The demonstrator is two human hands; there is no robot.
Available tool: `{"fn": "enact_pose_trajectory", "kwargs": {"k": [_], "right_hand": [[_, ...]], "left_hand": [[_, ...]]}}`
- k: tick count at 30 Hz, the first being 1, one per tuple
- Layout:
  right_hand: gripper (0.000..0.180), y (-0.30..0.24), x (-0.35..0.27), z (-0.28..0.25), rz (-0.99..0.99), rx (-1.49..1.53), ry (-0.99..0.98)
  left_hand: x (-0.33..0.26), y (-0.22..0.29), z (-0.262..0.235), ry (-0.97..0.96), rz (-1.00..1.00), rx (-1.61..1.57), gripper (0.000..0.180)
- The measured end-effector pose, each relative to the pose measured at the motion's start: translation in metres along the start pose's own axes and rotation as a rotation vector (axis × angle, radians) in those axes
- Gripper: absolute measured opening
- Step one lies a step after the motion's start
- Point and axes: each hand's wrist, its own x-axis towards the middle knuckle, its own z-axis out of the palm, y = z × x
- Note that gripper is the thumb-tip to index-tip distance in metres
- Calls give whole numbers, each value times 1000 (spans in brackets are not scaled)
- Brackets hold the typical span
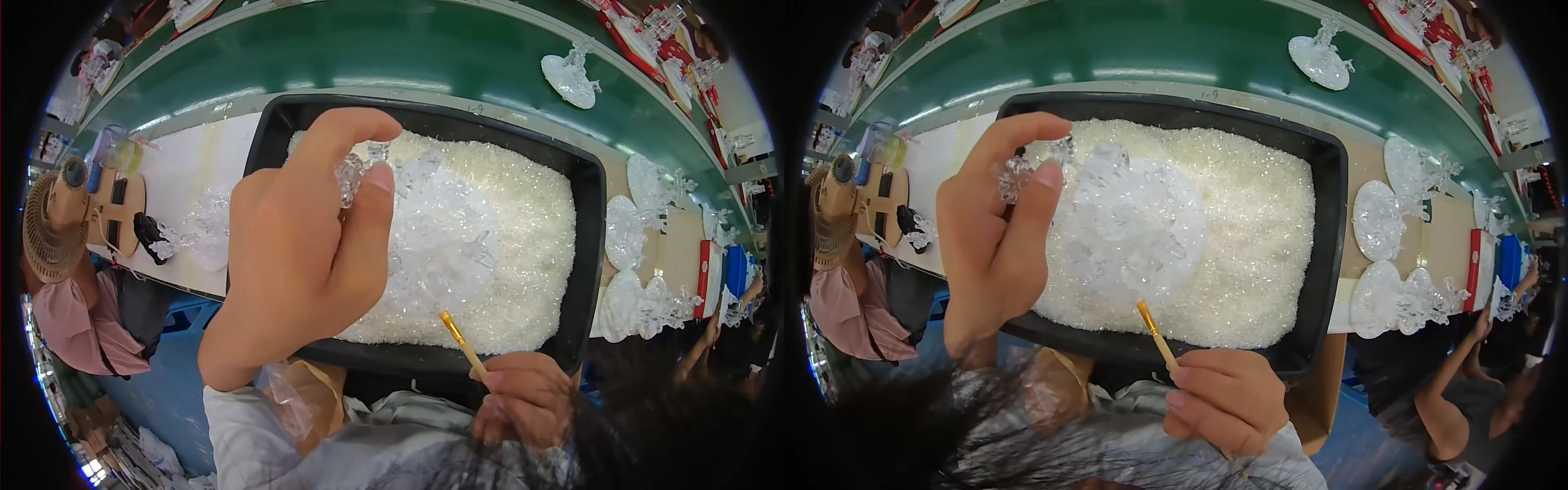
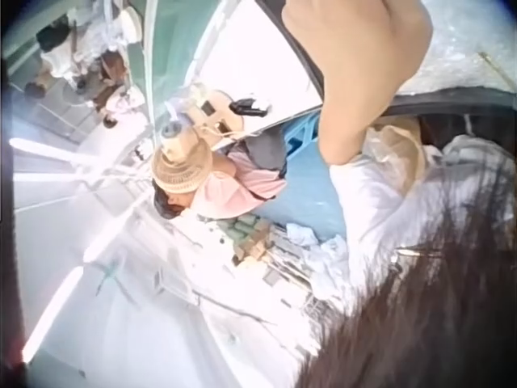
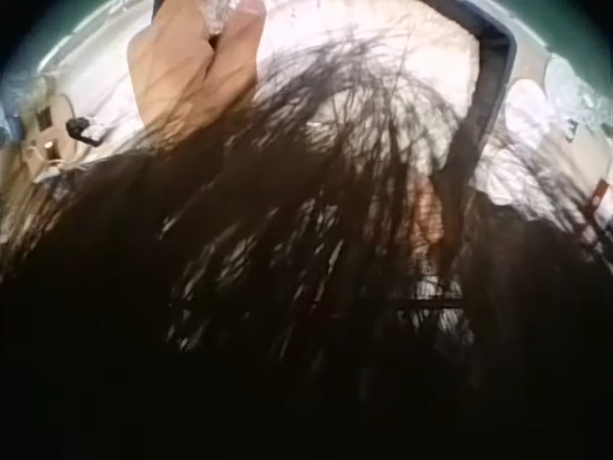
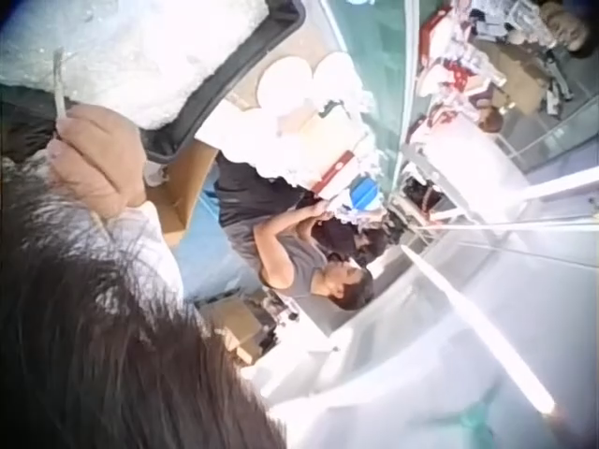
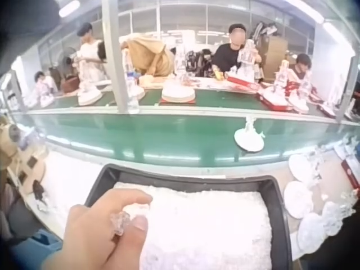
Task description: Applying a liquid with a brush to clear plastic decorative pieces and dipping them into a tray of white granules.
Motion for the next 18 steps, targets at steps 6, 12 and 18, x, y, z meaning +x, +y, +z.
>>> {"fn": "enact_pose_trajectory", "kwargs": {"k": [6,12,18], "right_hand": [[63,-1,2,-18,33,61,-355],[23,1,-2,7,41,9,-21],[23,8,-4,11,-69,1,58]], "left_hand": [[-2,-1,1,-12,-23,-34,23],[-3,-2,1,-2,-19,-60,22],[-5,-3,-1,-9,-33,-27,20]]}}
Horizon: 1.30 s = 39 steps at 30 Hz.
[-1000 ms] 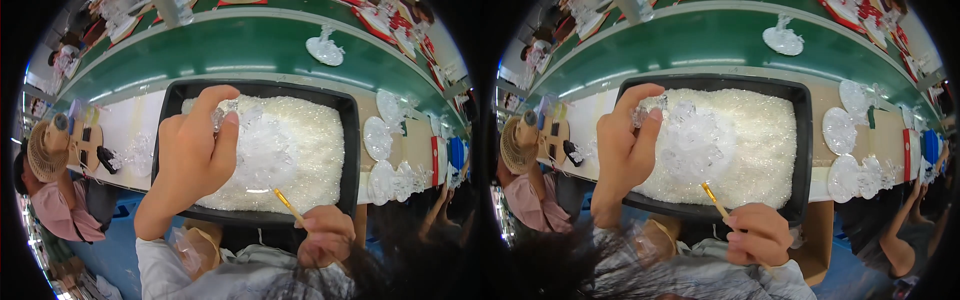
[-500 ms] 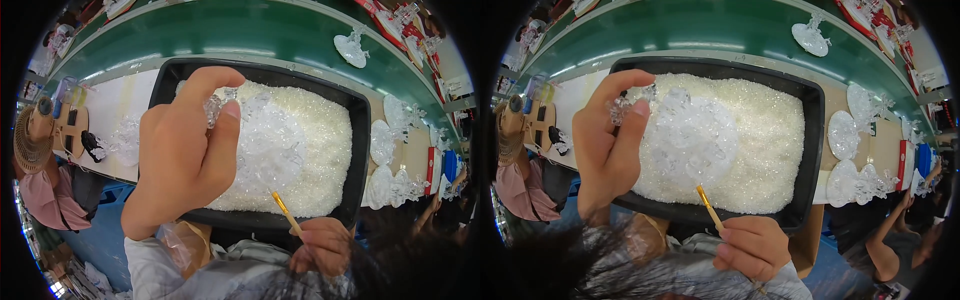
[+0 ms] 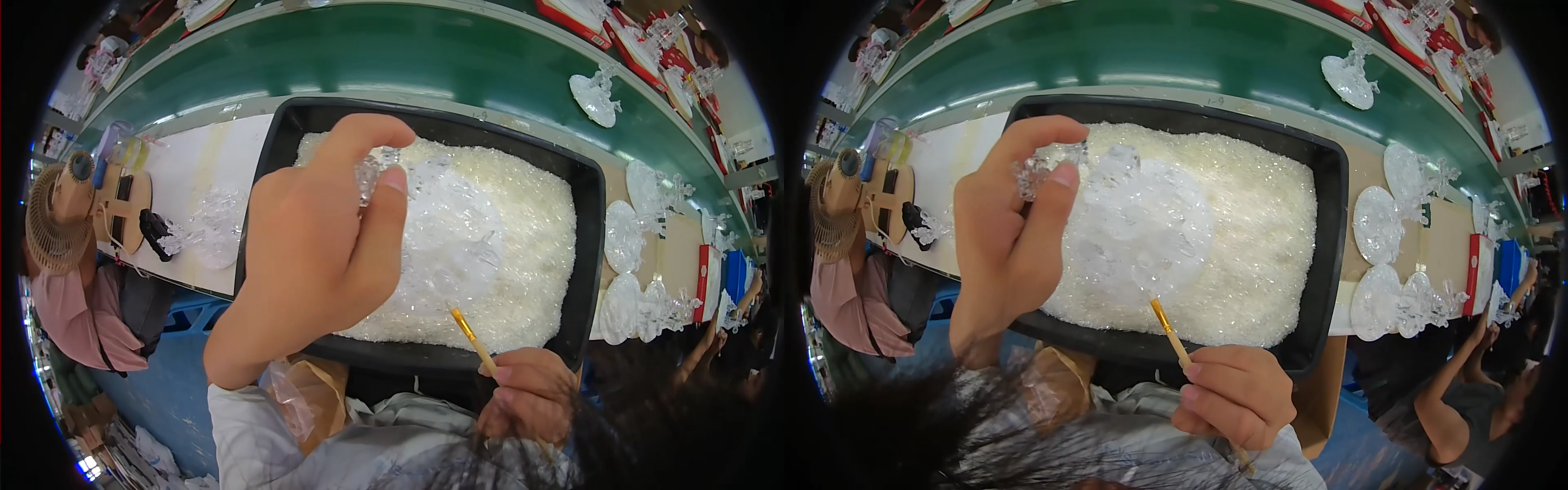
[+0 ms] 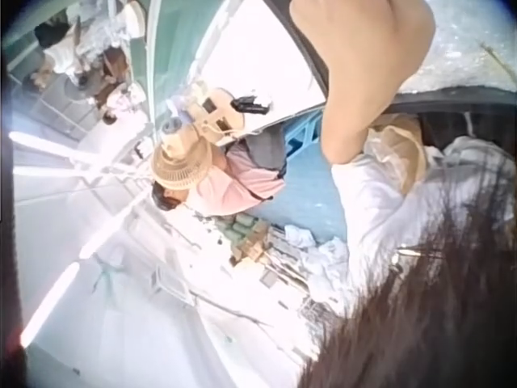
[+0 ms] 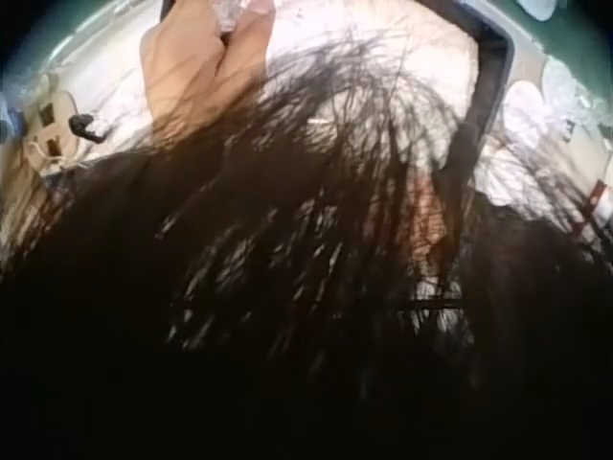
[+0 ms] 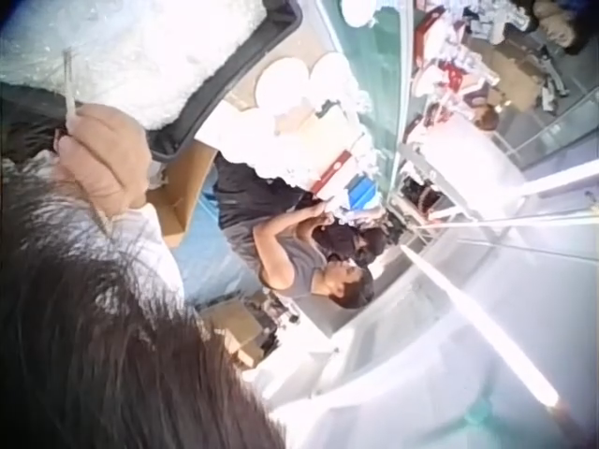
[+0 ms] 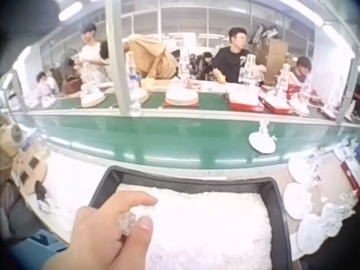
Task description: Applying a liquid with a brush to clear plastic decorative pieces and dipping them into a tray of white granules.
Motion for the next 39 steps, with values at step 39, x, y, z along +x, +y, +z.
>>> {"fn": "enact_pose_trajectory", "kwargs": {"k": [39], "right_hand": [[33,2,34,-8,167,1,-203]], "left_hand": [[5,2,-1,-44,720,176,33]]}}
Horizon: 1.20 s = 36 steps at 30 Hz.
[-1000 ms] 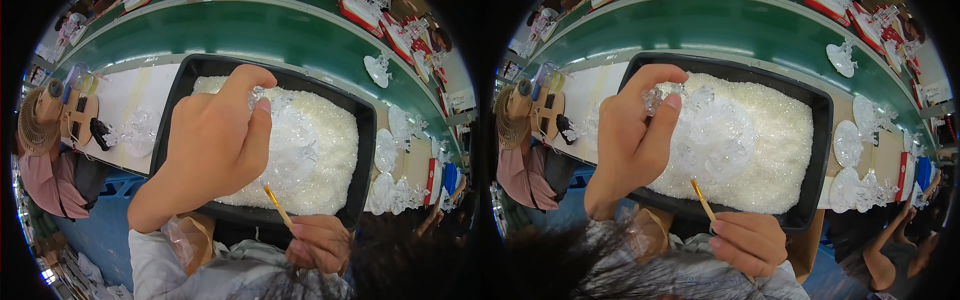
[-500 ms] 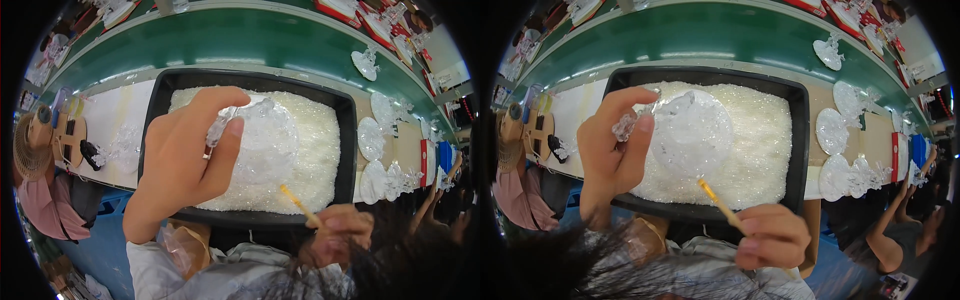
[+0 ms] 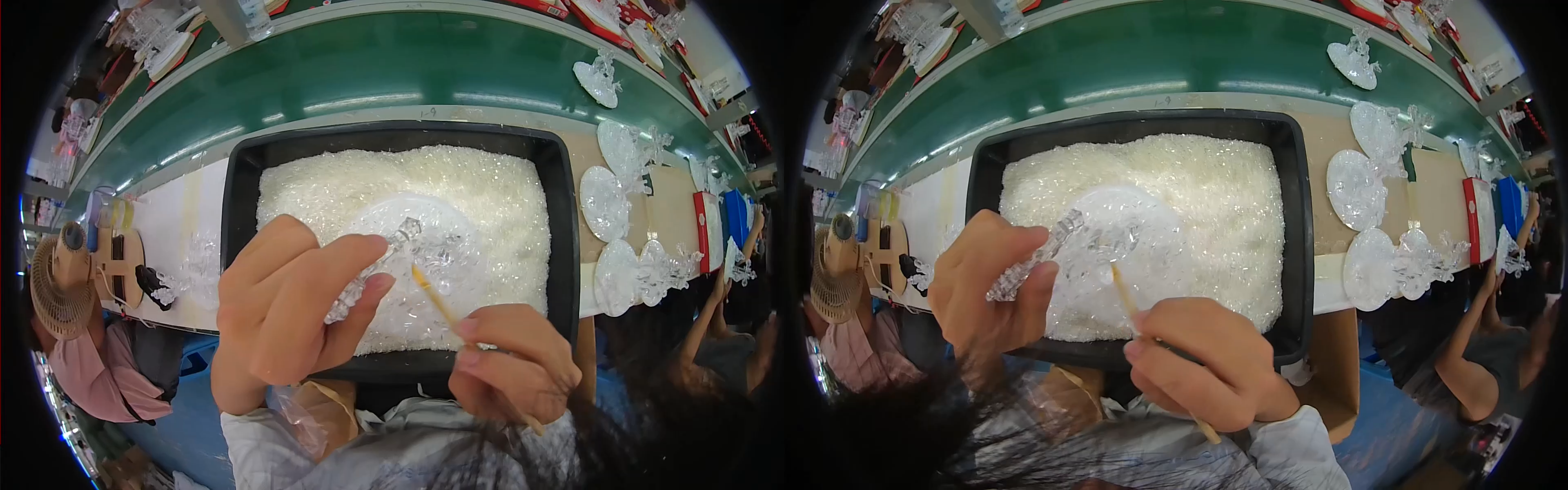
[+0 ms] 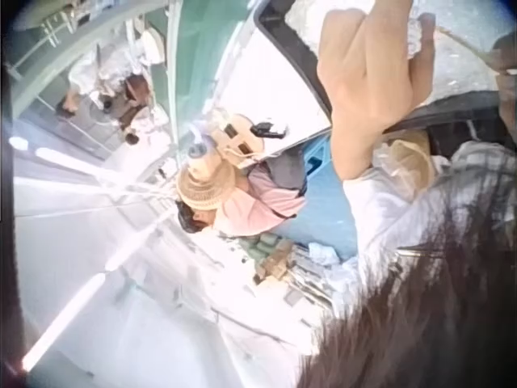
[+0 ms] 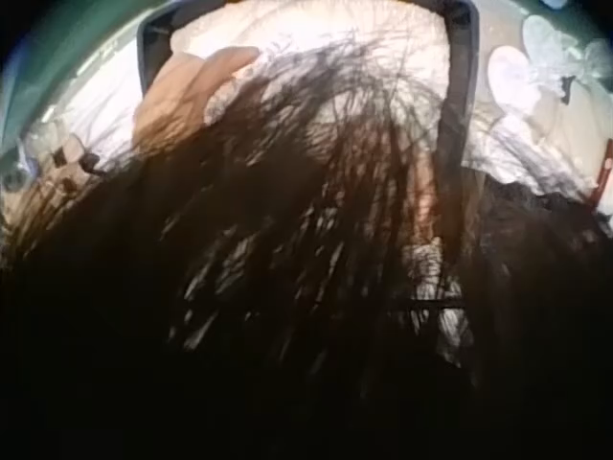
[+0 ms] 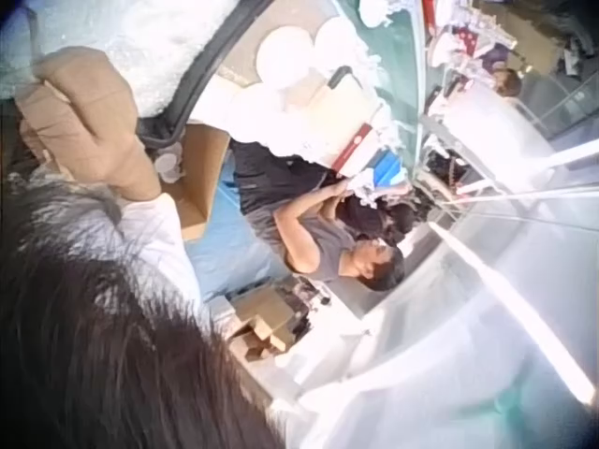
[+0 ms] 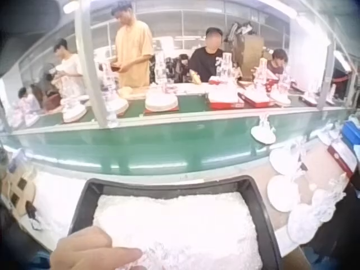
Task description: Applying a liquid with a brush to clear plastic decorative pieces and dipping them into a tray of white granules.
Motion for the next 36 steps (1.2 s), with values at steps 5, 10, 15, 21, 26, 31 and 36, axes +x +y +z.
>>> {"fn": "enact_pose_trajectory", "kwargs": {"k": [5,10,15,21,26,31,36], "right_hand": [[37,4,-12,-6,12,0,48],[32,-1,-22,-4,10,-27,158],[28,5,-19,-2,-23,-45,131],[27,8,-18,-3,-21,26,120],[27,9,-17,0,-52,-38,159],[27,8,-13,6,-46,-35,177],[26,8,-13,6,-33,-59,172]], "left_hand": [[-1,-3,1,10,26,-1,32],[-1,-2,0,3,7,-11,31],[1,-2,1,35,-4,-10,30],[-1,-3,3,61,-5,-15,29],[3,-2,-3,-9,24,-33,24],[2,0,-8,-105,25,-35,22],[-1,-1,0,57,-25,-55,29]]}}
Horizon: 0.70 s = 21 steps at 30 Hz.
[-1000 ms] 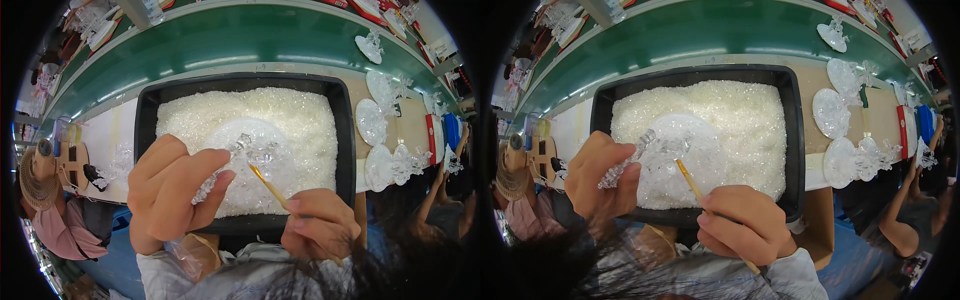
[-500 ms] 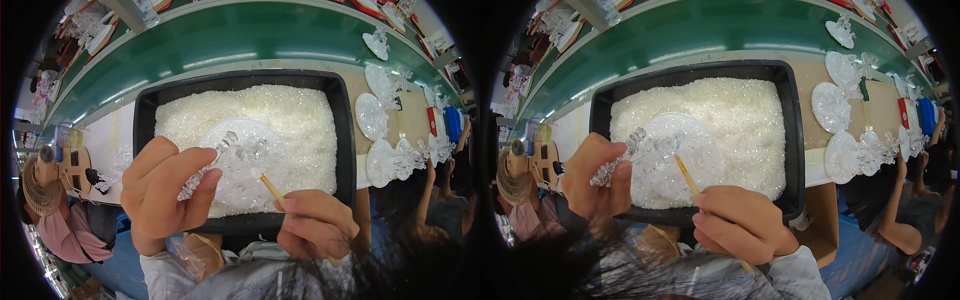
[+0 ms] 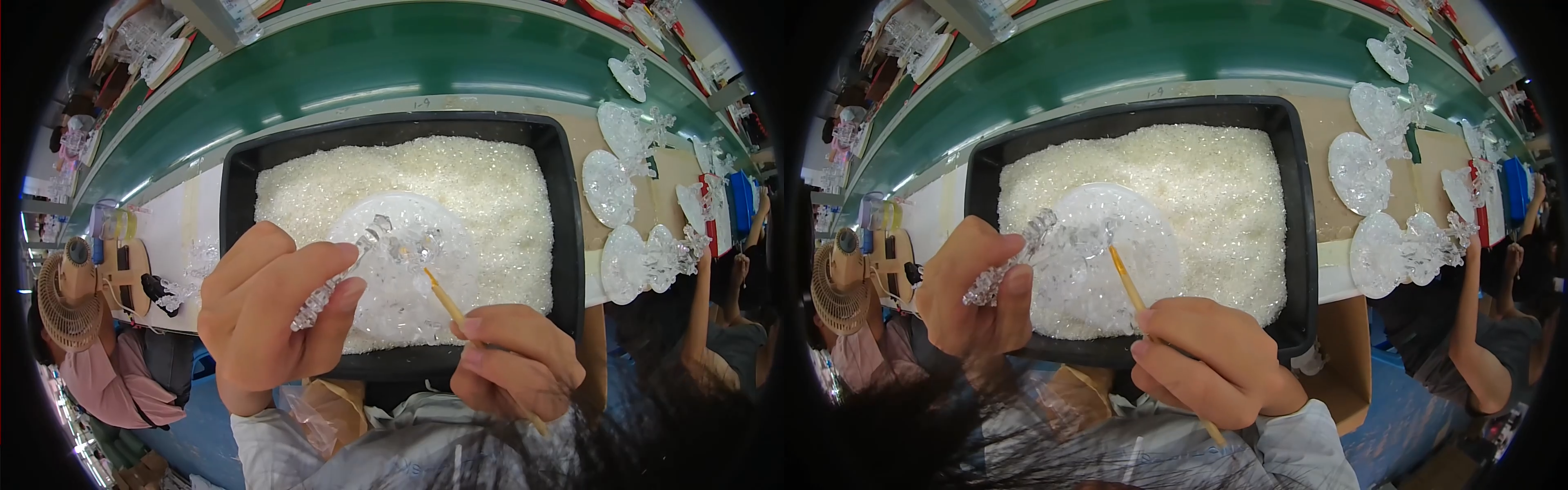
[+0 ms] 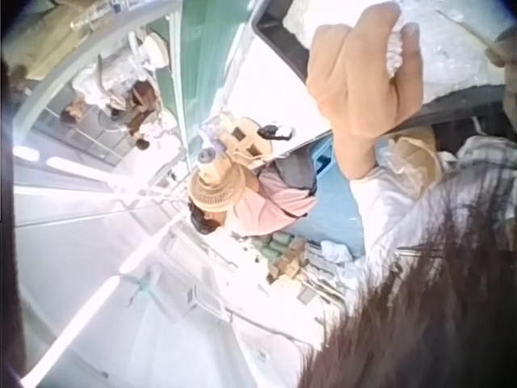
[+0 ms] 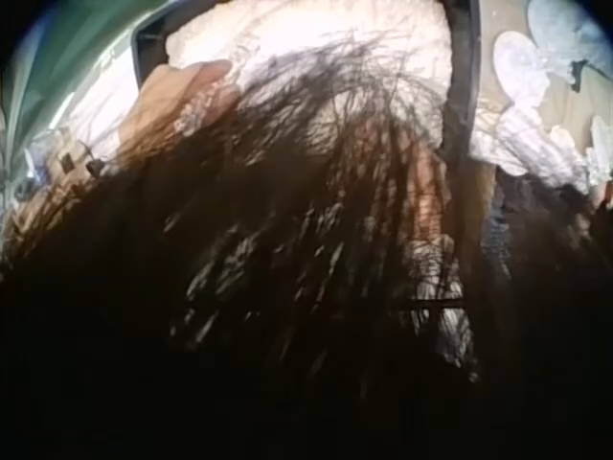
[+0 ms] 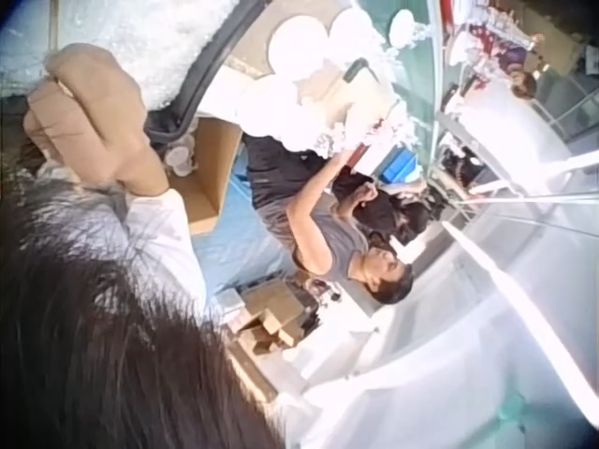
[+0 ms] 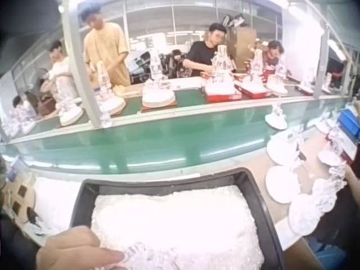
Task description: Applying a liquid with a brush to clear plastic decorative pieces and dipping them into a tray of white granules.
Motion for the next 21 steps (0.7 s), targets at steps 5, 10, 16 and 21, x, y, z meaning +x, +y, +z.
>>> {"fn": "enact_pose_trajectory", "kwargs": {"k": [5,10,16,21], "right_hand": [[32,-5,-4,-9,-32,20,38],[32,-4,1,-6,-29,-11,2],[25,0,0,3,-31,-44,32],[23,1,1,3,-42,-47,65]], "left_hand": [[2,0,-1,-2,0,0,28],[1,-1,-2,18,6,-14,28],[3,-2,-7,-111,118,-33,19],[5,-4,-4,-74,169,-58,19]]}}
